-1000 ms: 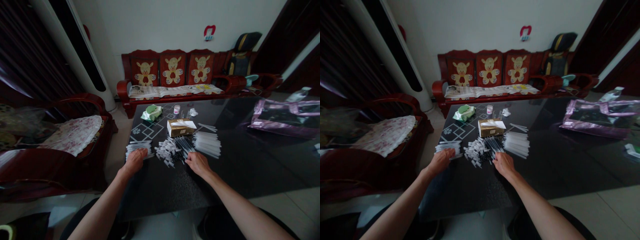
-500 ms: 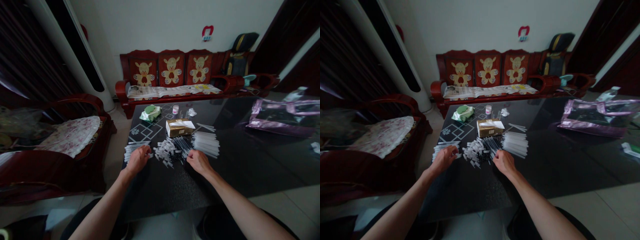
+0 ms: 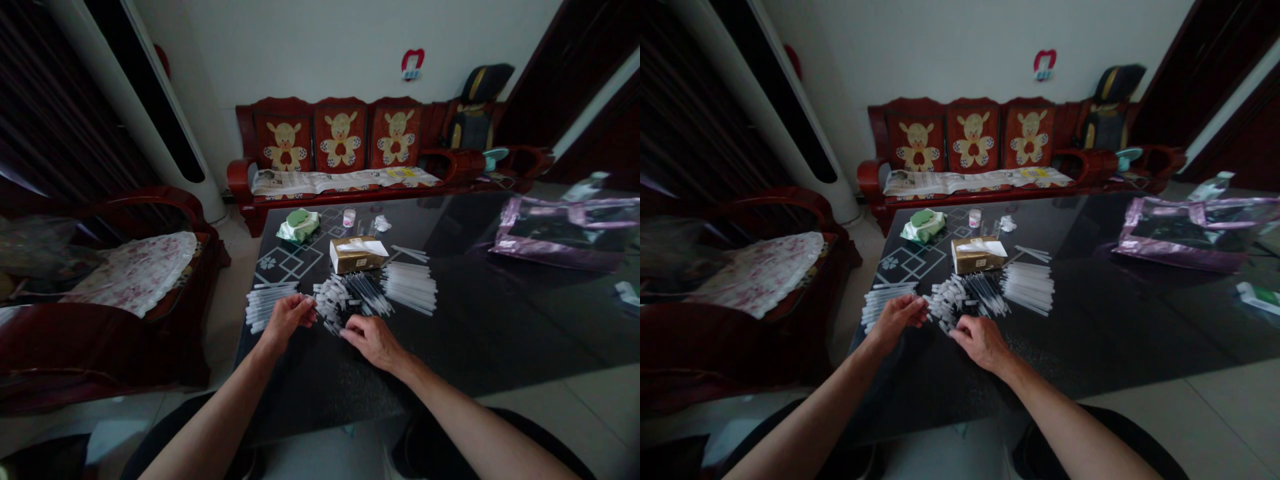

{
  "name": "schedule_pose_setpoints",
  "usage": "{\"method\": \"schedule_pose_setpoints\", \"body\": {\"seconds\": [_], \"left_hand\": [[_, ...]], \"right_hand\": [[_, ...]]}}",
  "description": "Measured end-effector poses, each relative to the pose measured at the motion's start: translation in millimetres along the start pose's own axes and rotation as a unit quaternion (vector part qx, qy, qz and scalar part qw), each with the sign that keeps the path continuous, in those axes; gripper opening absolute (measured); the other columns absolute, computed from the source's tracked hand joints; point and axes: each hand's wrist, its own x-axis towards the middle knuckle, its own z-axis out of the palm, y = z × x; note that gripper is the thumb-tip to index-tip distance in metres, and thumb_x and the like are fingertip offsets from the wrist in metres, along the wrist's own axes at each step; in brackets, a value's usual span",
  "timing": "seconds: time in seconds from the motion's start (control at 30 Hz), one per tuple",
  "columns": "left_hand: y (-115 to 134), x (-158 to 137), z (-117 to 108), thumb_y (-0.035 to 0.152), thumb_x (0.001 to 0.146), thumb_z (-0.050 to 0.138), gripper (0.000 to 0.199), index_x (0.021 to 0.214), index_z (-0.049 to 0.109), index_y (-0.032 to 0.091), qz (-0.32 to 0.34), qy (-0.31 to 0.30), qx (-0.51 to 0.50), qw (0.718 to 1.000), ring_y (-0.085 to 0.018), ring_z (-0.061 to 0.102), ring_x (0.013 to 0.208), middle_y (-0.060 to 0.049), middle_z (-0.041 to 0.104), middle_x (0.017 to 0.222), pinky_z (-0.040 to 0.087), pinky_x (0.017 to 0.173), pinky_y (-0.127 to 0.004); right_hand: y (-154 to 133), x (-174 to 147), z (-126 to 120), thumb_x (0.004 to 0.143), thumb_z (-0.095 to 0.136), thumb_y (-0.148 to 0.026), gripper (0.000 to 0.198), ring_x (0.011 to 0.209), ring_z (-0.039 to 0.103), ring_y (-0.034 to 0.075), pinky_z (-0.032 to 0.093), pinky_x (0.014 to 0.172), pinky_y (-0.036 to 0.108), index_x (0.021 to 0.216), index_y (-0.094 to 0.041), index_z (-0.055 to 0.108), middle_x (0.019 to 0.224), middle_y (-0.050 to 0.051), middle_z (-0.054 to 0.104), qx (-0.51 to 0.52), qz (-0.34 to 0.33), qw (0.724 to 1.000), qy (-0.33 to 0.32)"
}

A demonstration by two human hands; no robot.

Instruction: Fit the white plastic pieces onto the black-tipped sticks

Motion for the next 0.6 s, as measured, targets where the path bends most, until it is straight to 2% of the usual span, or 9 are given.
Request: {"method": "schedule_pose_setpoints", "body": {"seconds": [0.07,0.2,0.4,0.6], "left_hand": [[1.4,1.6,-3.0,0.042,0.07,0.071,0.033,0.076,0.066,0.01,-0.001,0.022,-0.018,1.0,-0.012,0.06,0.055,-0.004,0.064,0.062,0.048,0.05,-0.021],[0.4,3.6,-4.1,0.041,0.068,0.073,0.034,0.079,0.066,0.01,-0.009,0.043,-0.057,0.997,-0.011,0.06,0.054,-0.003,0.064,0.063,0.048,0.05,-0.021],[-1.5,5.7,-3.9,0.04,0.065,0.076,0.035,0.08,0.066,0.009,-0.007,0.053,-0.089,0.995,-0.012,0.061,0.055,-0.004,0.065,0.063,0.05,0.052,-0.021],[-0.1,5.6,-4.4,0.039,0.065,0.076,0.036,0.083,0.066,0.009,-0.002,0.073,-0.103,0.992,-0.013,0.063,0.058,-0.005,0.066,0.066,0.051,0.055,-0.023]], "right_hand": [[12.6,7.8,-7.5,0.089,0.048,-0.029,0.025,0.062,0.06,0.014,0.038,0.06,0.022,0.076,-0.019,0.067,0.068,0.003,0.068,-0.02,0.03,0.999,0.034],[36.0,22.4,-14.0,0.087,0.049,-0.024,0.021,0.071,0.065,0.017,0.038,0.064,0.024,0.086,-0.02,0.069,0.078,0.005,0.072,-0.117,0.104,0.984,0.085],[43.6,29.1,-10.1,0.089,0.047,-0.026,0.023,0.077,0.066,0.017,0.038,0.065,0.024,0.094,-0.023,0.069,0.085,0.003,0.073,-0.179,0.123,0.973,0.084],[44.5,28.4,-8.9,0.085,0.053,-0.029,0.017,0.078,0.066,0.017,0.038,0.064,0.024,0.088,-0.024,0.069,0.083,0.001,0.073,-0.186,0.126,0.973,0.052]]}}
